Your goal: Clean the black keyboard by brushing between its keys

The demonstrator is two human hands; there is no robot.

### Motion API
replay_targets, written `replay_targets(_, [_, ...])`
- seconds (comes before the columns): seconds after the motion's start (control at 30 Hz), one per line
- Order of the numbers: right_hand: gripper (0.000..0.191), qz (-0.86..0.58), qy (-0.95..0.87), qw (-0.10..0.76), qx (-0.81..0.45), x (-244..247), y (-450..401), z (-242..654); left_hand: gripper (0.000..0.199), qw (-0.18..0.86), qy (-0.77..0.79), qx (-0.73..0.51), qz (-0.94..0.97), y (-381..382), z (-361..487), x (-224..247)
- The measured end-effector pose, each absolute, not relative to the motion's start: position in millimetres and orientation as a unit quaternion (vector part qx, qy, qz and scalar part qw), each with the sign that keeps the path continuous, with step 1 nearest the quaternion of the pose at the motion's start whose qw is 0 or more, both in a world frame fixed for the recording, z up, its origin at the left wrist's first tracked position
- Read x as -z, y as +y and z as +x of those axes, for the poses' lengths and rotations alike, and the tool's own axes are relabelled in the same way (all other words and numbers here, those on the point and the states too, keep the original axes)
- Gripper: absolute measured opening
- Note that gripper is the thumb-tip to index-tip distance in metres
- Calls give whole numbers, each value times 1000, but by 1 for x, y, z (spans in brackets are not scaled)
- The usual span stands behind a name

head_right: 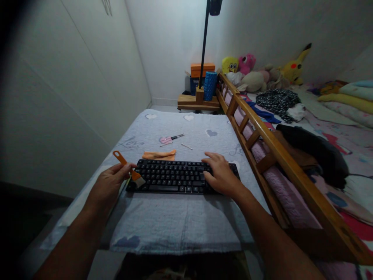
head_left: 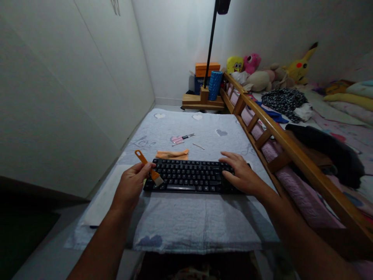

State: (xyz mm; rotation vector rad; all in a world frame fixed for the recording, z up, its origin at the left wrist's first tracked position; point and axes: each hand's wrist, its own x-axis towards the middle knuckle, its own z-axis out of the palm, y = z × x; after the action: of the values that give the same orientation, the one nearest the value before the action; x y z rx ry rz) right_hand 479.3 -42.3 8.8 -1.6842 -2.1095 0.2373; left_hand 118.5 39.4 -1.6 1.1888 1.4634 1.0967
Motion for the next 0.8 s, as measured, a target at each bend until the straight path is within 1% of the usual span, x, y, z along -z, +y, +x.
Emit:
replay_targets(0.07, [33, -562, -792, 195, -138, -17, -7, 447, 48, 469, 586, -451, 483, 37, 119, -1])
replay_targets(0.13, [34, -536, -812, 159, -168, -19, 28, 414, 47, 468, 577, -466, 480, 36, 117, -1])
replay_targets(0.23, [40, -517, -831, 86, -187, -19, 72, 374, 45, 462, 574, -487, 469, 34, 115, -1])
replay_targets(0.33, [40, -493, -848, -24, -192, -15, 105, 350, 43, 456, 583, -498, 452, 31, 114, 0])
replay_targets(0.43, [35, -482, -852, -51, -200, -9, 123, 342, 45, 451, 591, -498, 446, 29, 114, 1])
replay_targets(0.53, [32, -485, -850, -51, -201, -7, 128, 350, 48, 454, 595, -494, 442, 28, 115, 3])
replay_targets(0.63, [37, -495, -846, -26, -196, -8, 126, 375, 49, 454, 598, -491, 442, 28, 115, 5])
replay_targets(0.8, [40, -559, -794, 156, -178, -8, 118, 441, 49, 459, 600, -484, 442, 26, 123, 3])
